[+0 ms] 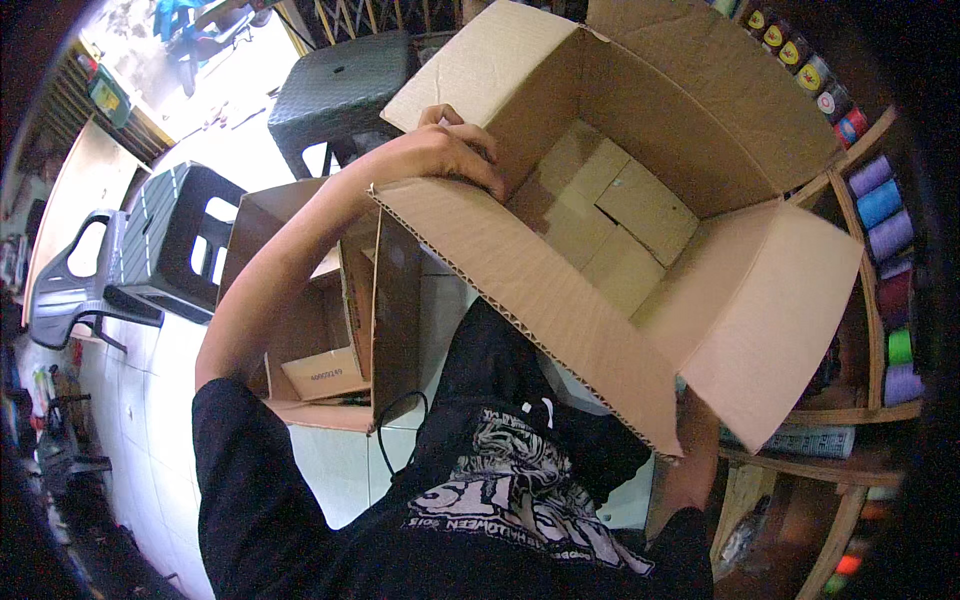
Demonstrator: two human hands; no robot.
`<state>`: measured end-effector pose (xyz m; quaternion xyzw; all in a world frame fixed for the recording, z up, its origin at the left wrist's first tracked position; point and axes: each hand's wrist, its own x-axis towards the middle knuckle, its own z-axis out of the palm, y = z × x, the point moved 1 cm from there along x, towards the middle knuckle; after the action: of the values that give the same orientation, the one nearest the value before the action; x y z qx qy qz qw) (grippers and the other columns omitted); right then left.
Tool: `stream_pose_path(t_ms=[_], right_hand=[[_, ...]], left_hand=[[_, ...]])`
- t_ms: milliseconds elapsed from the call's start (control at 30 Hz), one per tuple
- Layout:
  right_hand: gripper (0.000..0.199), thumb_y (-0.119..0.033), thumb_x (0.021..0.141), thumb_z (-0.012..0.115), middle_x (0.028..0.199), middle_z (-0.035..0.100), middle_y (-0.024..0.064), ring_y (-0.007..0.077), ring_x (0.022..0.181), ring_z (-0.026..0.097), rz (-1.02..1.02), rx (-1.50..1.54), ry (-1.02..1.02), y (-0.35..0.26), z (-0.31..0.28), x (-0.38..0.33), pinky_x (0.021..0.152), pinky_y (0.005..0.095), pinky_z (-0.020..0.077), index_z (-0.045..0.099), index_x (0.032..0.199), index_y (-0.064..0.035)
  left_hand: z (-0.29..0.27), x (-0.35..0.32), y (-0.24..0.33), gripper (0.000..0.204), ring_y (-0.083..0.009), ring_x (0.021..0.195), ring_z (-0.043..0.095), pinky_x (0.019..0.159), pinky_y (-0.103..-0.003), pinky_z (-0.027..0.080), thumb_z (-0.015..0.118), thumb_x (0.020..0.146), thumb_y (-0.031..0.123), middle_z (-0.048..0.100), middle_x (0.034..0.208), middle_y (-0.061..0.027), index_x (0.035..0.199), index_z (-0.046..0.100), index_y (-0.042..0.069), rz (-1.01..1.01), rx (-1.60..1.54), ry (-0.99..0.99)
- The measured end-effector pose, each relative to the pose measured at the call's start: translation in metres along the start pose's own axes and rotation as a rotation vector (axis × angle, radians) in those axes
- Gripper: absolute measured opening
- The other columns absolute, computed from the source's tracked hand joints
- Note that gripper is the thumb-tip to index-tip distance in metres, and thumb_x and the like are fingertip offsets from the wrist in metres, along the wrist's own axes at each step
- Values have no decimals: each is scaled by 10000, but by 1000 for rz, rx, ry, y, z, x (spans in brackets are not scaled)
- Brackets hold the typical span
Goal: The person picks up several thread spools from a box, handles them to tuck in loose thread ends, and places them onto a storage shelf by hand.
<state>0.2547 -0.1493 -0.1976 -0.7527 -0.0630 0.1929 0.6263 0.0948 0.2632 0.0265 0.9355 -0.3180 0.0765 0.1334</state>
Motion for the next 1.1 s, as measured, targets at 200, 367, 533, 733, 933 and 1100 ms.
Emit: stream_pose_path(t_ms=[200, 367, 533, 733, 933, 1100], right_hand=[[393, -250, 890, 444, 1124, 536, 106, 179, 971, 519, -16, -19, -44, -3, 3, 7, 821, 312, 436, 464, 1174, 20], [375, -230, 886, 456, 1099, 553, 111, 175, 948, 530, -52, -48, -65, -11, -4, 12, 804, 305, 441, 487, 1151, 32], [357, -210, 881, 468, 1074, 570, 116, 171, 925, 542, -86, -78, -100, -16, -5, 24, 787, 298, 445, 510, 1128, 44], [324, -168, 876, 483, 1019, 595, 119, 172, 857, 572, -79, -64, -85, -15, 6, 38, 715, 287, 464, 524, 1110, 54], [232, -133, 874, 455, 684, 590, 59, 98, 489, 509, 62, -127, -108, -22, 6, 32, 409, 236, 374, 546, 997, 41], [188, -137, 859, 462, 558, 499, -1, 72, 391, 407, -59, -104, 24, -22, 12, 26, 347, 223, 284, 551, 893, 25]], left_hand=[[-24, -16, -13, 355, -169, 1005, 488, 935, -373, 217, 569, 738, 410, 590, 1014, -59, 934, 665, 131, -164, -69, -61], [-23, 5, -16, 333, -184, 1106, 466, 937, -382, 226, 582, 754, 353, 616, 1001, -67, 974, 659, 115, -112, 15, -170], [54, -8, -24, 337, -203, 1197, 415, 1001, -448, 224, 468, 781, 120, 523, 1236, 1, 1059, 629, 222, -42, 304, -300], [71, -47, -34, 445, -216, 1185, 450, 973, -385, 348, 497, 706, -51, 572, 1157, -75, 1107, 591, 118, -94, 156, -46], [35, -143, 22, 249, -282, 875, 628, 746, -349, 493, 546, 767, -4, 628, 978, -164, 1010, 597, 17, -930, 83, 495], [100, -239, 54, 474, -283, 887, 627, 774, -366, 474, 611, 775, 399, 625, 919, -228, 993, 593, -21, -1632, -118, 110]])
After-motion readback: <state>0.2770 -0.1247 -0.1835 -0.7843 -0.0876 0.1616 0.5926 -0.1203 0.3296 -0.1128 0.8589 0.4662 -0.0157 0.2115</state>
